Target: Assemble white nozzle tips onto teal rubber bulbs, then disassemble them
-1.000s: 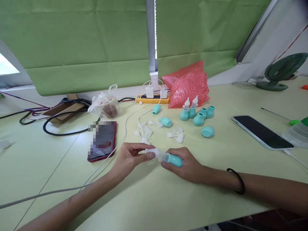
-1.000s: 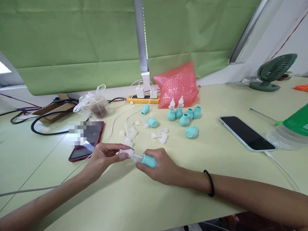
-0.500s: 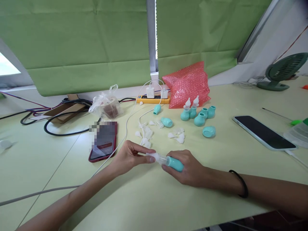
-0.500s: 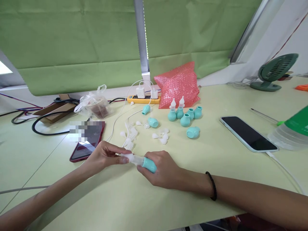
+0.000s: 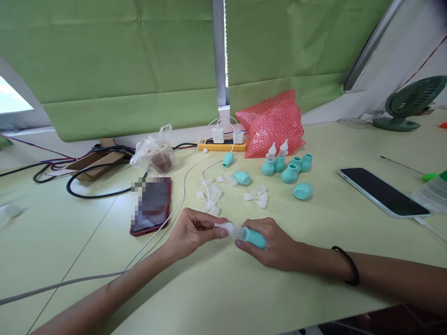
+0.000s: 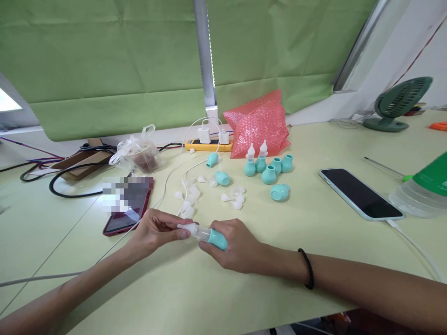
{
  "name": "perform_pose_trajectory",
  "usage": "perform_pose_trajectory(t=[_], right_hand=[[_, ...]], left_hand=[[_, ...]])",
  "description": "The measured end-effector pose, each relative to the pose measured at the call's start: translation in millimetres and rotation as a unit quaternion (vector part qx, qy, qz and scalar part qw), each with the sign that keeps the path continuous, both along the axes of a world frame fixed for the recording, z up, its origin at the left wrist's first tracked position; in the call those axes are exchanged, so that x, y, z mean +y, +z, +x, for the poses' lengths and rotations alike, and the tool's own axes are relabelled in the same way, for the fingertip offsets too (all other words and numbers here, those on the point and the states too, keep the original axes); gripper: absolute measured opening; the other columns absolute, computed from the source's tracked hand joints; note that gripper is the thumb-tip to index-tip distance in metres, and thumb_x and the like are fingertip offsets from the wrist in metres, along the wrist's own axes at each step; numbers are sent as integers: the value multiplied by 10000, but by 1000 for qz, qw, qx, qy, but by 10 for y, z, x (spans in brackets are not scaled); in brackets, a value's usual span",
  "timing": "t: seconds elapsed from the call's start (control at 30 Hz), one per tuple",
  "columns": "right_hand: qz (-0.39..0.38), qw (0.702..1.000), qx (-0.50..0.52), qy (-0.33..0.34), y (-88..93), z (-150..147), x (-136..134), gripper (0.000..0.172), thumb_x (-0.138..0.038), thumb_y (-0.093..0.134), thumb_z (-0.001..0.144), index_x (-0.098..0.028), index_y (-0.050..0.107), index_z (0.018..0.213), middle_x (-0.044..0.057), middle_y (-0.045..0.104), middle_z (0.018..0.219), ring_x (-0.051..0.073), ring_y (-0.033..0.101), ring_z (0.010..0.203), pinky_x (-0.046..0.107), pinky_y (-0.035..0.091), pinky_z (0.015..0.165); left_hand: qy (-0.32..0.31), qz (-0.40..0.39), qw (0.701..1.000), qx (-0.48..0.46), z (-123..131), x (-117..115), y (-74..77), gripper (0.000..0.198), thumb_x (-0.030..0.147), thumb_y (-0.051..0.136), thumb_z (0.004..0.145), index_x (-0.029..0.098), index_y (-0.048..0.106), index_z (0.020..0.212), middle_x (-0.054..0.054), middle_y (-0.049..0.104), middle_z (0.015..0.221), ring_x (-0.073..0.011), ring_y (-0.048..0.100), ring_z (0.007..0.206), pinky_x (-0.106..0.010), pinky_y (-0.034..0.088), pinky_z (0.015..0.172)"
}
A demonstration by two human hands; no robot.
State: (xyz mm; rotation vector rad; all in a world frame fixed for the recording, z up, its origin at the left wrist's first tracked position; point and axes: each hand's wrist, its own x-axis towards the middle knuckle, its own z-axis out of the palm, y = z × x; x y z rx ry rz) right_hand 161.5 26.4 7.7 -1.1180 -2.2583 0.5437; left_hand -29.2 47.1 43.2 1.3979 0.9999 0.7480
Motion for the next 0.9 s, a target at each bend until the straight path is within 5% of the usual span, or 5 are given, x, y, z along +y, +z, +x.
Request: perform_pose_trajectory(t=[0.23,0.63,0.8,0.9], right_hand=[[9,1000,-23,11,7,8,-17,275,-392,432,780,-155,482,650,3,477,552,99,419,497,232,305,501],[-14,1000,19,10,8,5,-2,255,-379,462,767,-164,459,629,-18,432,538,88,381,496,223,306,504],[-135,984,113,21,67,-21,25,312,-421,475,758,-160,433,591,-42,389,516,64,355,478,196,302,468],[-291,938,183,38,110,-14,29,319,-461,480,745,-155,460,654,-47,429,521,44,354,407,176,285,387]], left_hand=[[-45,-2,999,19,-40,28,26,204,186,701,575,166,689,778,-38,687,741,-158,626,633,-217,505,579],[-15,-11,1000,-15,6,-19,9,228,189,702,577,145,683,800,-50,686,750,-182,633,687,-264,516,666],[19,-33,997,-59,35,-37,-76,220,232,686,613,138,682,812,-51,678,820,-191,614,780,-313,496,776],[11,-48,992,-117,67,-56,-133,198,292,620,691,134,682,793,-64,654,892,-211,567,900,-341,485,800]])
